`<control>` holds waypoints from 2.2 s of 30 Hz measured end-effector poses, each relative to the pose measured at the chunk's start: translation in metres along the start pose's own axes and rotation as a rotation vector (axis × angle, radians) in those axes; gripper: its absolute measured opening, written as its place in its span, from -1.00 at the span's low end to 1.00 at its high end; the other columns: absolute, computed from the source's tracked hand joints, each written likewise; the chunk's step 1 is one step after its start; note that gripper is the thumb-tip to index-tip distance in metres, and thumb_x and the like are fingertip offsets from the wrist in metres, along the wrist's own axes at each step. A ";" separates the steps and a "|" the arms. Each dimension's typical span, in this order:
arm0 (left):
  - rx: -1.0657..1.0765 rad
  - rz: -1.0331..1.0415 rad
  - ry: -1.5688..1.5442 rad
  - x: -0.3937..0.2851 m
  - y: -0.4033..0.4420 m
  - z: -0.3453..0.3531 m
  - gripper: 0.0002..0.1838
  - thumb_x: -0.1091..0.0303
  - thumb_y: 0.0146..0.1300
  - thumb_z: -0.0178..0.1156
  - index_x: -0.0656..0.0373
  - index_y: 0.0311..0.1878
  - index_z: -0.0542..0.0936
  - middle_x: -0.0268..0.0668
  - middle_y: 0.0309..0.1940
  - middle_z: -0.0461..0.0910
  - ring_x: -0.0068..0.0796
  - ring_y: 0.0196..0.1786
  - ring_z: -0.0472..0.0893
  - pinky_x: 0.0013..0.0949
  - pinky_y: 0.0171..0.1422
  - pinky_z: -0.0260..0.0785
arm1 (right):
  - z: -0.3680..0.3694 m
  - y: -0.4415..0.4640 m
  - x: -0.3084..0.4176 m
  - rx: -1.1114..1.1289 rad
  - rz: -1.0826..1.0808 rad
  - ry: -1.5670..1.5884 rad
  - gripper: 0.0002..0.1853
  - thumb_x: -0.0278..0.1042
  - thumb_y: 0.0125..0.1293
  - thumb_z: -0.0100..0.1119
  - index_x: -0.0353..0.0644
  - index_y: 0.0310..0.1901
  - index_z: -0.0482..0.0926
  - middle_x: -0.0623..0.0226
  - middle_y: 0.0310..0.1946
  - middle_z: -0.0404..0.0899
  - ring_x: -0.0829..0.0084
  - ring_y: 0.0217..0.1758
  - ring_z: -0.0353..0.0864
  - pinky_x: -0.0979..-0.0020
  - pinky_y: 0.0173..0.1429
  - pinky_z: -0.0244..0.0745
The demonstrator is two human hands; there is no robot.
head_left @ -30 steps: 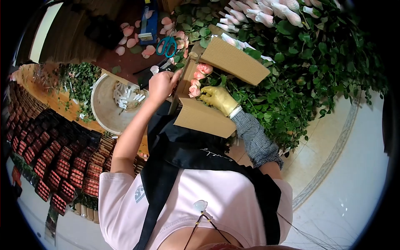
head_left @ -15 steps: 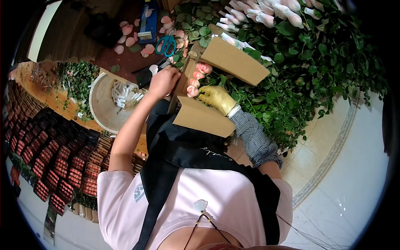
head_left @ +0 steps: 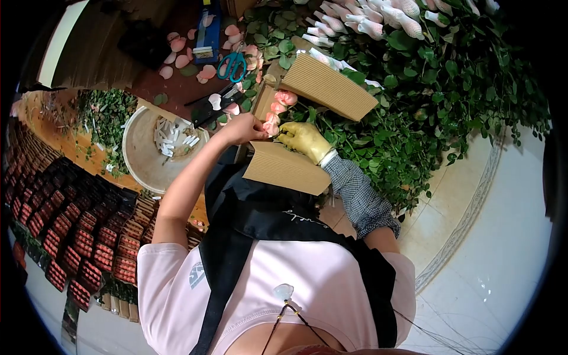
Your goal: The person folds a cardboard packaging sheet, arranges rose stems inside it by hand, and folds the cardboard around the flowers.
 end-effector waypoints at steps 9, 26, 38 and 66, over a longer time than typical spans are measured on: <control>-0.048 -0.003 0.188 -0.006 -0.013 -0.008 -0.73 0.11 0.19 0.28 0.14 -0.29 0.74 -0.08 -0.43 0.67 -0.04 -0.32 0.65 -0.08 -0.21 0.48 | -0.001 0.000 0.002 0.017 0.014 0.004 -0.68 -0.12 0.29 0.27 -0.26 -0.19 0.61 0.10 -0.47 0.63 0.23 -0.45 0.64 0.25 -0.32 0.50; -0.296 -0.061 -0.357 0.035 -0.014 0.000 -0.74 0.42 0.42 0.10 0.39 0.04 0.59 -0.06 -0.21 0.73 -0.31 -0.14 0.74 -0.33 -0.05 0.56 | -0.002 0.011 0.021 -0.026 -0.020 -0.560 -0.56 0.05 0.34 0.08 -0.21 -0.07 0.62 0.12 -0.32 0.71 0.06 -0.24 0.70 0.14 -0.16 0.56; -0.275 0.493 0.607 -0.082 -0.019 -0.023 -0.63 0.27 -0.09 0.51 0.14 -0.18 0.67 -0.26 -0.20 0.51 -0.18 -0.11 0.52 -0.16 -0.02 0.42 | 0.003 0.012 0.023 -0.012 -0.135 -0.621 -0.63 0.00 0.31 0.13 -0.17 -0.11 0.59 0.18 -0.36 0.71 0.13 -0.27 0.72 0.12 -0.19 0.57; -0.771 0.136 0.292 -0.015 0.027 -0.021 -0.48 0.14 0.05 0.49 0.21 0.02 0.61 0.07 0.16 0.32 0.06 0.19 0.35 -0.11 0.33 0.21 | -0.027 0.007 0.000 -0.486 -0.146 -0.466 -0.60 -0.04 0.30 0.17 -0.09 0.06 0.62 0.19 -0.20 0.71 0.09 -0.16 0.68 0.07 -0.05 0.54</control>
Point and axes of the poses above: each hand's wrist, its own y-axis towards the middle knuckle, its own z-axis out of the palm, x = y × z, the point moved 7 cm from there along y, towards the middle knuckle
